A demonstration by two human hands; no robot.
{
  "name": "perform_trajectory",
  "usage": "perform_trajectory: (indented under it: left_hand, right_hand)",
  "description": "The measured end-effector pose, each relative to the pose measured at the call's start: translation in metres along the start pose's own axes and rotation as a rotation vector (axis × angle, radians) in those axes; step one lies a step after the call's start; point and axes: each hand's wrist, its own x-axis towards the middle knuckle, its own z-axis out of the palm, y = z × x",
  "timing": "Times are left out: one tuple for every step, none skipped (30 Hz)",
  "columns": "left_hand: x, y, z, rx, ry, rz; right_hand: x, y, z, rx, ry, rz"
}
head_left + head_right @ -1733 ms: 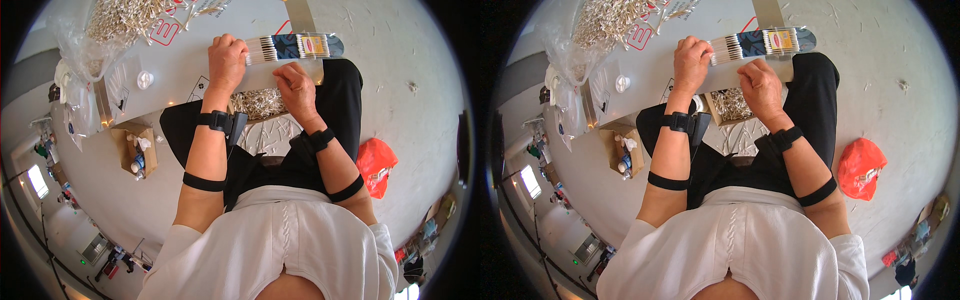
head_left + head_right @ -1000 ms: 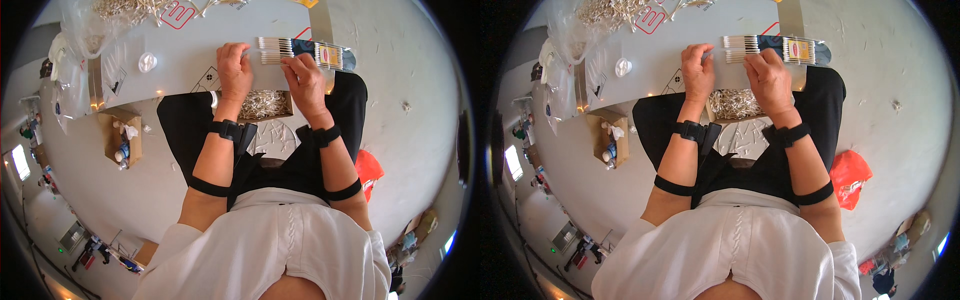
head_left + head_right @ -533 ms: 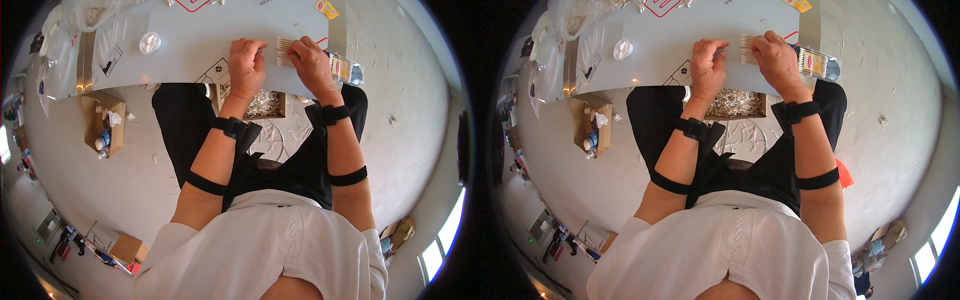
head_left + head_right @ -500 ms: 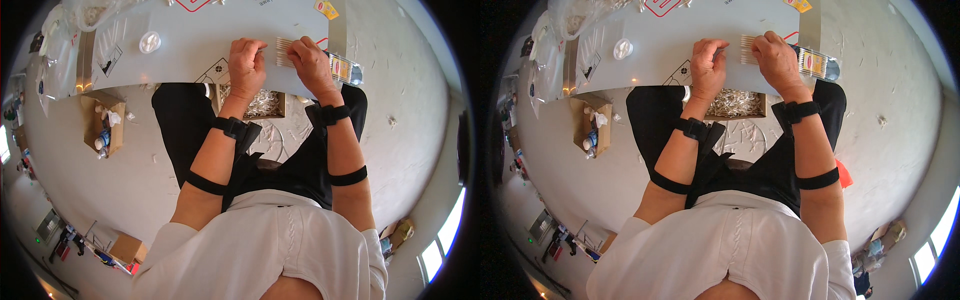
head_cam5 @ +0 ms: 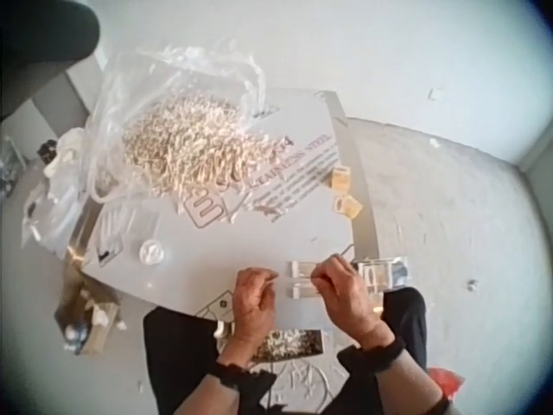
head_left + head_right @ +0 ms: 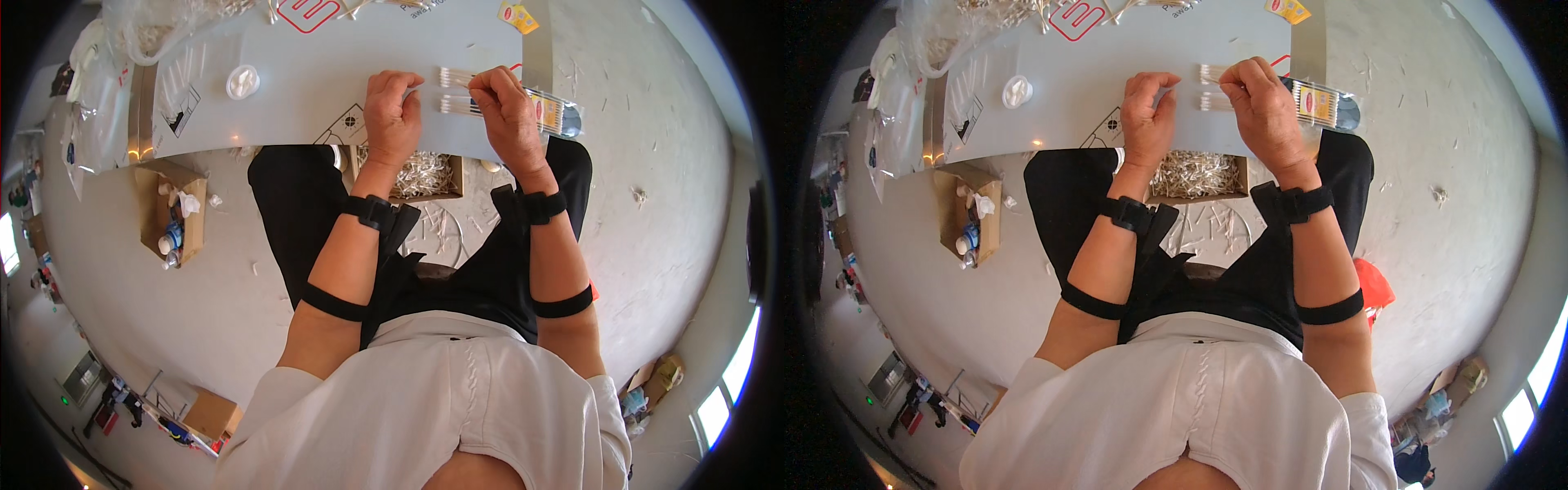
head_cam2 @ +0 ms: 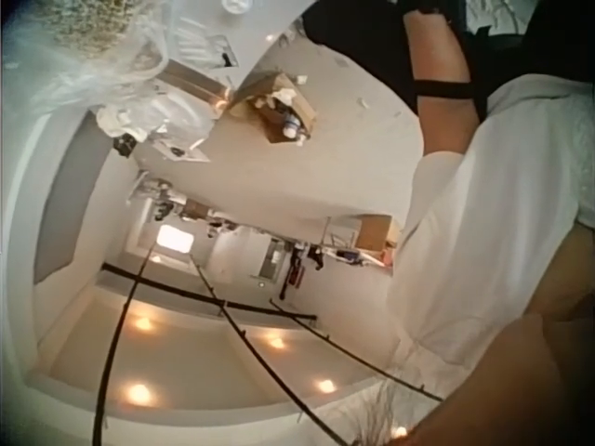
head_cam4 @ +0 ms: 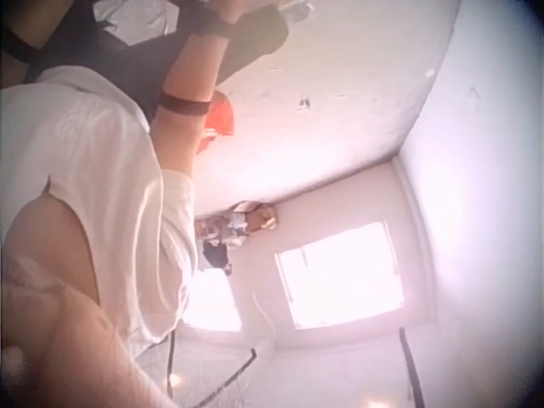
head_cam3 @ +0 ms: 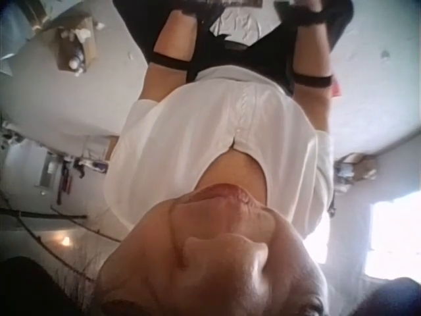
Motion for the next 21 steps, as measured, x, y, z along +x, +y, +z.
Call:
perform_trajectory:
  left_hand:
    - [0.0, 0.0, -0.001, -0.001, 0.0, 0.006]
    - [0.0, -0.001, -0.004, -0.05, -0.016, -0.035]
    - [0.003, 0.003, -0.007, -0.099, -0.035, -0.077]
    - [0.005, 0.006, -0.01, -0.101, -0.036, -0.073]
    - [0.006, 0.01, -0.015, -0.319, -0.09, -0.205]
    - [0.009, 0.021, -0.021, -0.534, -0.145, -0.338]
    - [0.013, 0.033, -0.024, -0.536, -0.151, -0.337]
    - [0.018, 0.045, -0.027, -0.601, -0.208, -0.285]
    - [0.021, 0.055, -0.031, -0.661, -0.261, -0.231]
    - [0.023, 0.061, -0.033, -0.659, -0.264, -0.229]
    - [0.024, 0.066, -0.034, -0.666, -0.291, -0.219]
    - [0.025, 0.069, -0.035, -0.671, -0.316, -0.209]
    - [0.025, 0.069, -0.036, -0.669, -0.318, -0.207]
    - [0.024, 0.069, -0.037, -0.668, -0.305, -0.182]
    - [0.024, 0.07, -0.038, -0.669, -0.293, -0.158]
    - [0.024, 0.071, -0.037, -0.668, -0.296, -0.158]
    - [0.024, 0.072, -0.037, -0.662, -0.273, -0.172]
    - [0.024, 0.073, -0.037, -0.656, -0.251, -0.187]
    - [0.023, 0.074, -0.037, -0.656, -0.255, -0.186]
    - [0.023, 0.074, -0.037, -0.645, -0.257, -0.202]
    - [0.022, 0.073, -0.038, -0.632, -0.257, -0.219]
  right_hand:
    - [-0.001, -0.001, 0.0, 0.139, -0.008, 0.043]
    - [-0.002, -0.002, 0.0, 0.279, -0.017, 0.085]
    - [-0.003, -0.006, -0.001, 0.278, -0.012, 0.084]
    - [-0.006, -0.011, 0.0, 0.418, -0.023, 0.156]
    - [-0.008, -0.015, 0.0, 0.56, -0.034, 0.227]
    - [-0.01, -0.02, 0.0, 0.626, -0.036, 0.222]
    - [-0.012, -0.022, -0.002, 0.624, -0.031, 0.225]
    - [-0.014, -0.024, -0.003, 0.68, -0.039, 0.244]
    - [-0.014, -0.027, -0.003, 0.74, -0.05, 0.259]
    - [-0.015, -0.029, -0.002, 0.743, -0.047, 0.258]
    - [-0.017, -0.031, -0.001, 0.789, -0.053, 0.248]
    - [-0.017, -0.033, 0.0, 0.837, -0.06, 0.238]
    - [-0.017, -0.036, 0.0, 0.839, -0.058, 0.237]
    - [-0.017, -0.039, 0.001, 0.849, -0.06, 0.236]
    - [-0.018, -0.04, 0.001, 0.858, -0.062, 0.238]
    - [-0.018, -0.04, 0.0, 0.859, -0.059, 0.238]
    - [-0.019, -0.039, 0.0, 0.865, -0.064, 0.236]
    - [-0.019, -0.038, 0.0, 0.87, -0.067, 0.233]
    - [-0.02, -0.037, 0.001, 0.871, -0.063, 0.233]
    - [-0.021, -0.035, 0.001, 0.862, -0.066, 0.236]
    - [-0.021, -0.035, 0.001, 0.855, -0.071, 0.239]
